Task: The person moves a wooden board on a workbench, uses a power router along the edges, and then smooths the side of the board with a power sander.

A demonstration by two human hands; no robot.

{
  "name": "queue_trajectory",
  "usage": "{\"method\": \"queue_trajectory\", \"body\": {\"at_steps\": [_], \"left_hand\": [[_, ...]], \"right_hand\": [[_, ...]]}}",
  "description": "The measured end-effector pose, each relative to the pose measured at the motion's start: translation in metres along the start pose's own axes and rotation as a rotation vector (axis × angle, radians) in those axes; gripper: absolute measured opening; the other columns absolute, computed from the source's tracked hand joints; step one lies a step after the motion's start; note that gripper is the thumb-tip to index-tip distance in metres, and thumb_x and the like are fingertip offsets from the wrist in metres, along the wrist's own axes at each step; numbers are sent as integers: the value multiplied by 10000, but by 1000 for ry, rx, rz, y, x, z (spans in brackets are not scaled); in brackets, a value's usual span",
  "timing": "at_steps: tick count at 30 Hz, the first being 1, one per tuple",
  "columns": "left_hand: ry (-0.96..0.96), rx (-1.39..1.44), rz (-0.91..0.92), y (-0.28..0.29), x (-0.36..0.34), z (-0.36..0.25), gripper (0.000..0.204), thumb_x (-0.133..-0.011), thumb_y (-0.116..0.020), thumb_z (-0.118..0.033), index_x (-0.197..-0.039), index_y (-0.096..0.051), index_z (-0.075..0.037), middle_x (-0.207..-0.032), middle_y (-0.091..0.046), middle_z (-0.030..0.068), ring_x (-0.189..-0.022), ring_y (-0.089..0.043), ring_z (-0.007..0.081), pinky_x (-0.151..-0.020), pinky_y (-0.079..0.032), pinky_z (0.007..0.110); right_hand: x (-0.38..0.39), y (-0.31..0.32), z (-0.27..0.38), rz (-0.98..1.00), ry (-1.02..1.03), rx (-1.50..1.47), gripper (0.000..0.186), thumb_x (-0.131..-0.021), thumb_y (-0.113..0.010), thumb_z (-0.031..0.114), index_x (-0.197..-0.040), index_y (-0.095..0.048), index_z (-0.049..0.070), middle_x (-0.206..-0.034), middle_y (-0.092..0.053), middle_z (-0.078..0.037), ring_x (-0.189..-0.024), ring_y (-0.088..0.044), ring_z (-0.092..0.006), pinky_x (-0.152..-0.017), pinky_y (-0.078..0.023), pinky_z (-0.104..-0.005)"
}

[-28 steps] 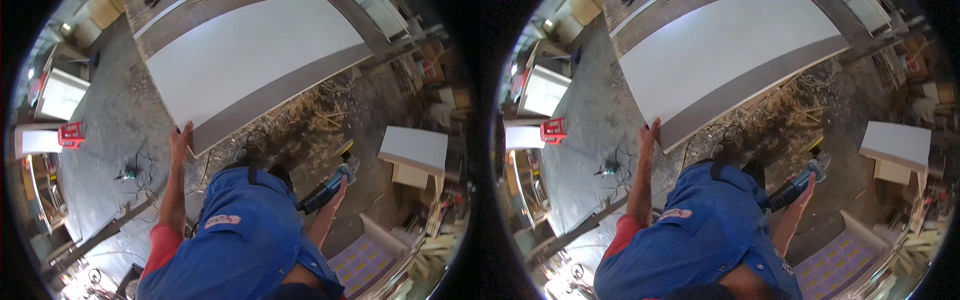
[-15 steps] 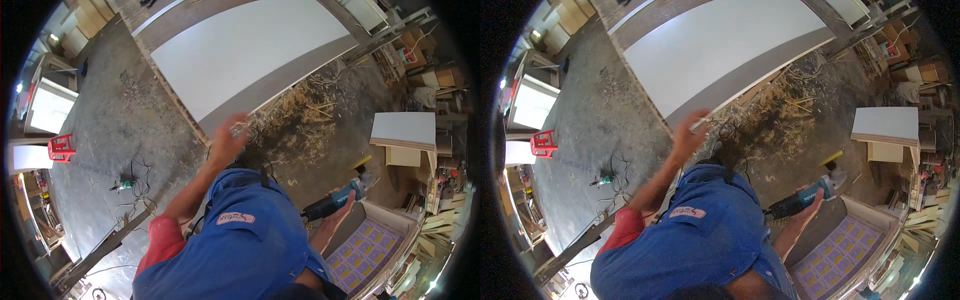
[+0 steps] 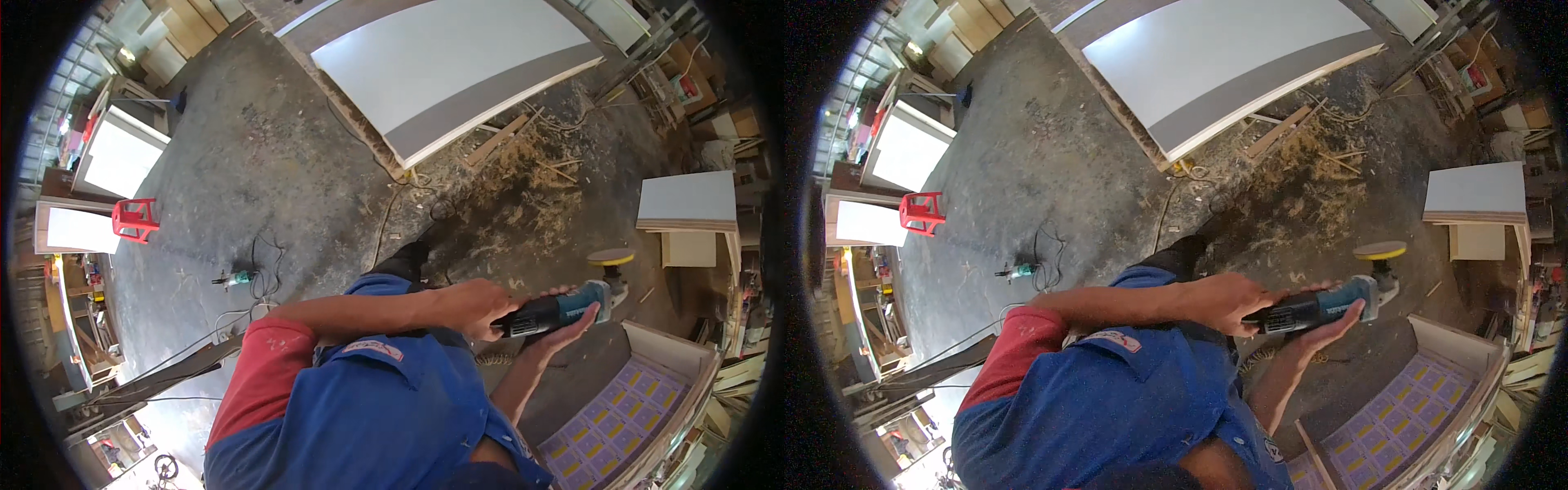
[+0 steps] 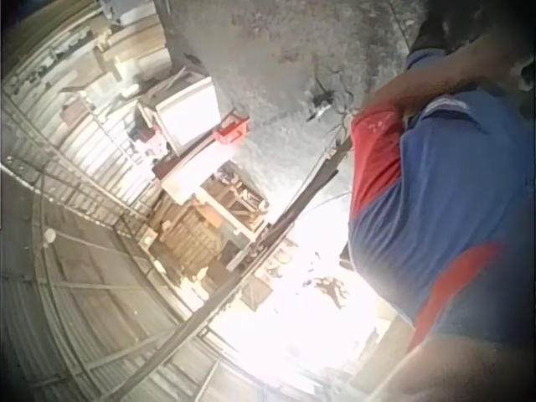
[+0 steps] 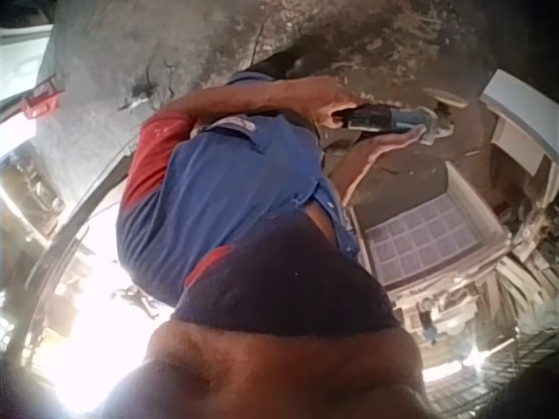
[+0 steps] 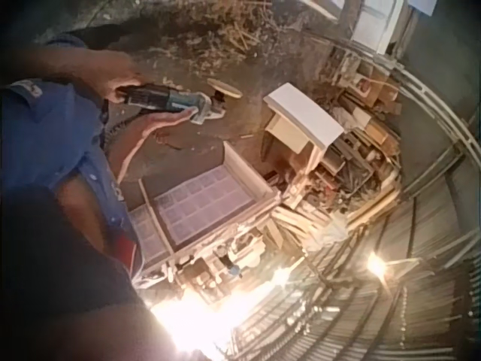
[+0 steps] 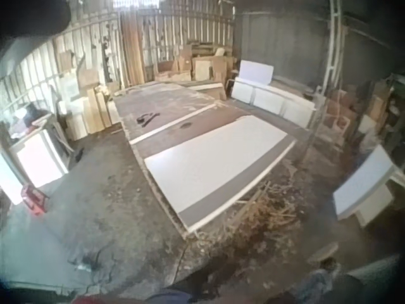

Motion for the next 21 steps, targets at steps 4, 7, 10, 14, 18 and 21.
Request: {"method": "queue_trajectory", "body": {"at_steps": [4,7,10,14,18,21], "left_hand": [[57,-60,22,-5,40,-3,786,-831,-696,-211,-1500,-394,69,-808,-662,232,-768,-669,437,-682,-525,508],[78,-70,74,-2,64,-2,806,-832,-685,-236,-1515,-380,63,-857,-665,246,-806,-675,427,-707,-522,519],[145,40,107,17,92,-3,825,-824,-678,-237,-1523,-364,68,-890,-661,262,-833,-674,430,-741,-522,529],[190,62,96,49,137,17,845,-829,-669,-254,-1542,-342,60,-1037,-659,291,-944,-665,426,-815,-529,504],[67,213,-186,111,207,48,883,-844,-691,-317,-1577,-323,10,-1270,-624,275,-1147,-616,409,-940,-518,460],[115,295,-300,180,274,69,878,-863,-705,-332,-1573,-330,24,-1348,-608,249,-1228,-591,359,-1007,-492,438]], "right_hand": [[35,-5,-18,-21,-84,-16,585,-976,-555,611,-1117,-557,43,-873,-640,-93,-720,-677,-226,-628,-592,-381],[55,-9,-31,-44,-99,-31,603,-959,-568,627,-1119,-561,46,-851,-640,-88,-724,-679,-221,-631,-595,-378],[78,-32,-41,-20,-98,5,566,-970,-556,617,-1077,-573,61,-853,-629,-76,-743,-666,-219,-654,-585,-385],[108,-92,-70,33,-198,-12,607,-966,-546,634,-1142,-531,54,-848,-631,-93,-747,-679,-214,-641,-596,-384],[119,-181,-117,79,-93,26,605,-967,-541,637,-1150,-521,60,-888,-620,-96,-763,-673,-224,-656,-594,-402],[145,-270,-168,261,-199,-110,564,-1015,-475,603,-1133,-539,55,-913,-619,-102,-775,-660,-240,-677,-573,-401]]}}
Point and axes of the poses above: each hand's wrist, its own x-axis away from the middle knuckle, its own y-axis out of the back of the hand, z = x × y, the point moved 5 cm from there along -x, towards the middle knuckle
